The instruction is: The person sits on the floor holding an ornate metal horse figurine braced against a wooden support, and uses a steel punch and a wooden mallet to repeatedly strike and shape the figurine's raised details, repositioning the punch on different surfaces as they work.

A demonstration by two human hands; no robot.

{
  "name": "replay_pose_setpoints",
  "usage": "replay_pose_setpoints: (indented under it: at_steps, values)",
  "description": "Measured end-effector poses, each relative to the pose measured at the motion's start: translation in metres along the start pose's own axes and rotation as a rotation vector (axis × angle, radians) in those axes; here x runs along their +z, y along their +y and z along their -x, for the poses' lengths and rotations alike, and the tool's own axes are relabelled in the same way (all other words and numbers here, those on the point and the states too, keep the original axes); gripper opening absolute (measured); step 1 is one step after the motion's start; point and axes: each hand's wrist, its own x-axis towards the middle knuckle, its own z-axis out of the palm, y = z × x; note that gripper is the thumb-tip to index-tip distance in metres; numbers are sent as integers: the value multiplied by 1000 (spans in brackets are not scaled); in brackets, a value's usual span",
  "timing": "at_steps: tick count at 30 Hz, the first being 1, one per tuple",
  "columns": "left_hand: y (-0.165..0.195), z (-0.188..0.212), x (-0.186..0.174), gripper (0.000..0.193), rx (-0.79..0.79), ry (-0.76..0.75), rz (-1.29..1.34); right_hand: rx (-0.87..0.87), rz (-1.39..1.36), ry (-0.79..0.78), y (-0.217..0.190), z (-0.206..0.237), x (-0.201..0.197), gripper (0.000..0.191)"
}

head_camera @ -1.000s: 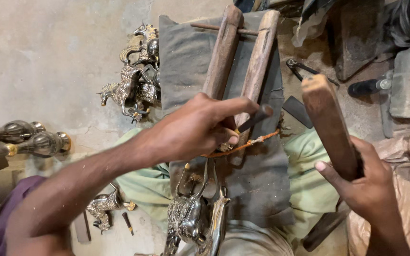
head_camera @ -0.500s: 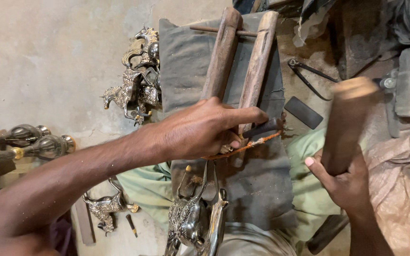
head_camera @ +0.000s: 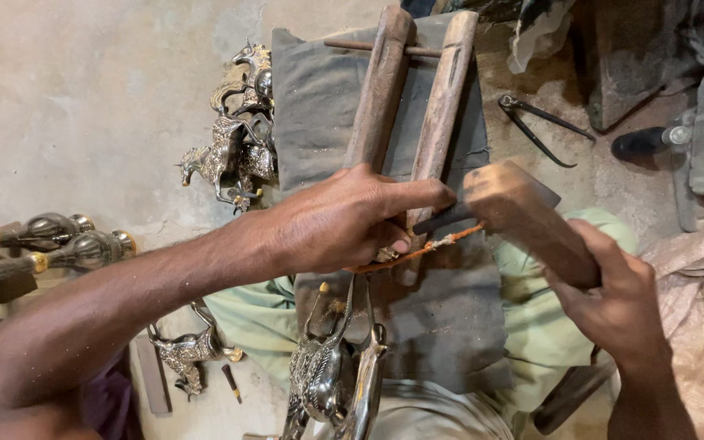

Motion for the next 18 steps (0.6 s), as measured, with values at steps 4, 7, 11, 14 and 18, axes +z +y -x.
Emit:
replay_pose_setpoints:
  at_steps: [4,7,11,14,18]
  values:
    - [0,1,-2,43,16,12,19,74,-68,-18,12,3,1,26]
    - [0,1,-3,45,38,17,12,18,104,-92,16,1,0,55]
    - [-1,1,-3,44,10,-6,-12,55,-46,19,10,0,1,30]
    - [-2,0,-3,46,30,-7,7,-68,105,29,3,-1,1,51]
    - [-3,0,-2,46,34,-5,-24,131,84,-16,3,-4,2,32]
